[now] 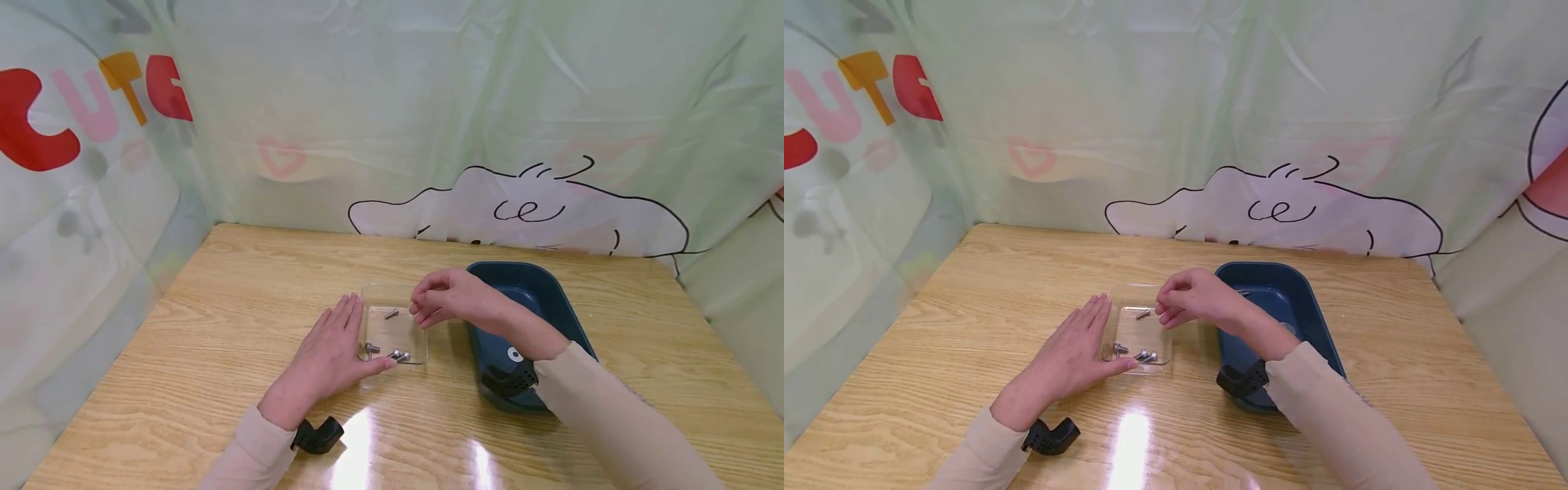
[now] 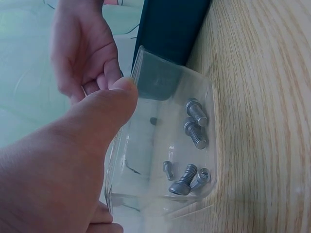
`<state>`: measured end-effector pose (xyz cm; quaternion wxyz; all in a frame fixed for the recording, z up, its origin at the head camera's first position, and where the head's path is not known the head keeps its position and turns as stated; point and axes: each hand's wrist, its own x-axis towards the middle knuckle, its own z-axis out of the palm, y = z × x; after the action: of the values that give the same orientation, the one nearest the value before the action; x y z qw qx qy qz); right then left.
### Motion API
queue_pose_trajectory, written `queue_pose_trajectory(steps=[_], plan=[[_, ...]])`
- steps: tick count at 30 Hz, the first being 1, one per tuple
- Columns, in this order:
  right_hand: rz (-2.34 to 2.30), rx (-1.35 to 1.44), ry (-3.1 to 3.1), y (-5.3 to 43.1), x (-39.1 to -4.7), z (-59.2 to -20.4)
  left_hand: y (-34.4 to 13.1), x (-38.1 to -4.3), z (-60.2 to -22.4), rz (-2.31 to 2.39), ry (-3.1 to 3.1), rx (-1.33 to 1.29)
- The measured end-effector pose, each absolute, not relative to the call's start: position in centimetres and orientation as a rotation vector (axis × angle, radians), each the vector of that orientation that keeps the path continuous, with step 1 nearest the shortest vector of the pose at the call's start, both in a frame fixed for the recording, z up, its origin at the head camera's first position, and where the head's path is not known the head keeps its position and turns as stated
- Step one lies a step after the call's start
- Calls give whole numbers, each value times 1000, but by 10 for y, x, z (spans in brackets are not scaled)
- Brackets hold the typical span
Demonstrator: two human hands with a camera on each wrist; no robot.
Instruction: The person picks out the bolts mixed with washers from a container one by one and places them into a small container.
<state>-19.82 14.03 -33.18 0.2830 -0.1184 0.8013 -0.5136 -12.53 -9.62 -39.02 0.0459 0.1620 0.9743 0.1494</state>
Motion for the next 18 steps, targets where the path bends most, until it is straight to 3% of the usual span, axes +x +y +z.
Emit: queue_pose_trajectory(steps=[18], plan=[[-1406,-299,2191,184,-204,-323,-95,-125,-391,463,2980,489]])
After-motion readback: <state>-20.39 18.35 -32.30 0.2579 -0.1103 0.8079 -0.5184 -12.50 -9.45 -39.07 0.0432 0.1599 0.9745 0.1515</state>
